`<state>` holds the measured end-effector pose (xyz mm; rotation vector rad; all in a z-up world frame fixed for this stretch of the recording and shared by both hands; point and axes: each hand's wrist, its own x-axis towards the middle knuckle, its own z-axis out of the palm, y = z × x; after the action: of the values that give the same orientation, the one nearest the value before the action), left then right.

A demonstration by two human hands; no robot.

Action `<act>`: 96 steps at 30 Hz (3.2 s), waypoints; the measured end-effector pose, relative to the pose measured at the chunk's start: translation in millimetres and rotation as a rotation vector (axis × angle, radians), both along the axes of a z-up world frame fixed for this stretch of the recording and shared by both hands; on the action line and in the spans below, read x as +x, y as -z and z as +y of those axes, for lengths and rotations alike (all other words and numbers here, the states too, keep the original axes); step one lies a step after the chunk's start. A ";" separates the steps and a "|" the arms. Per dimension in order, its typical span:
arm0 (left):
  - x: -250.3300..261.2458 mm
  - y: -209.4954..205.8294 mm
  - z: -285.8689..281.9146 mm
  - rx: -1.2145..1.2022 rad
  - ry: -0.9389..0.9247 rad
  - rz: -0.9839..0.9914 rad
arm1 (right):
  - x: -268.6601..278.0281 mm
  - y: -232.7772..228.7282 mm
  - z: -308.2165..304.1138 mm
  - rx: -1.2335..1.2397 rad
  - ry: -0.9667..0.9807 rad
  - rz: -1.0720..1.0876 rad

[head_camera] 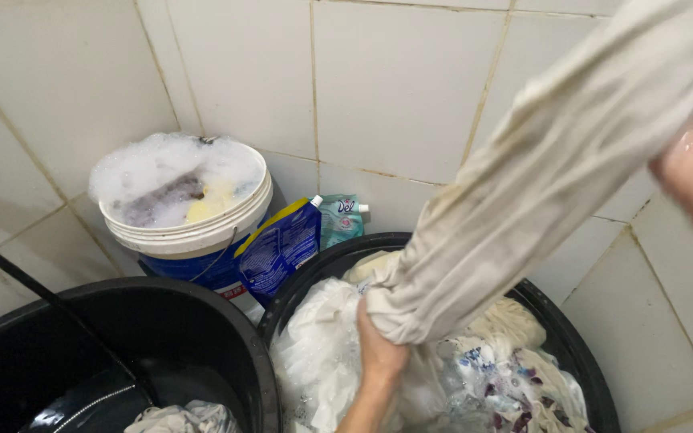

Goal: The person hand-washes laundry by scrubbing clothes in soapy water within a basin and rinsing them in a separate basin filled with clean water.

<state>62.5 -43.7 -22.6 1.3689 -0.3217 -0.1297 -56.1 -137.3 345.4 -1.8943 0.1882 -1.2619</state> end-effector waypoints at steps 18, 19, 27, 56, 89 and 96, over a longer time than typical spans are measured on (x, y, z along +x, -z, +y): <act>-39.4 86.5 39.6 1.341 0.294 -0.189 | -0.5 434.8 6.8 -0.441 0.115 1.558; -41.7 99.6 38.2 1.352 0.300 -0.203 | 1.8 434.8 8.9 -0.454 0.101 1.589; -50.7 186.8 34.4 1.195 0.358 -0.406 | -5.9 456.1 -4.3 -0.426 -0.003 1.646; -52.8 -170.6 38.6 -0.461 0.374 0.396 | 31.8 353.2 22.6 1.271 -0.479 0.079; 21.3 -70.7 52.9 -0.755 0.459 0.813 | -5.2 350.9 6.8 1.068 -0.436 0.450; 12.4 -87.1 56.9 -0.484 0.529 0.279 | 0.0 341.4 16.1 1.678 -0.934 0.118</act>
<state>74.8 13.2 64.5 0.7505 -0.4409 -0.6347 -56.1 -121.2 4.0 -0.3815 0.2475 -0.0611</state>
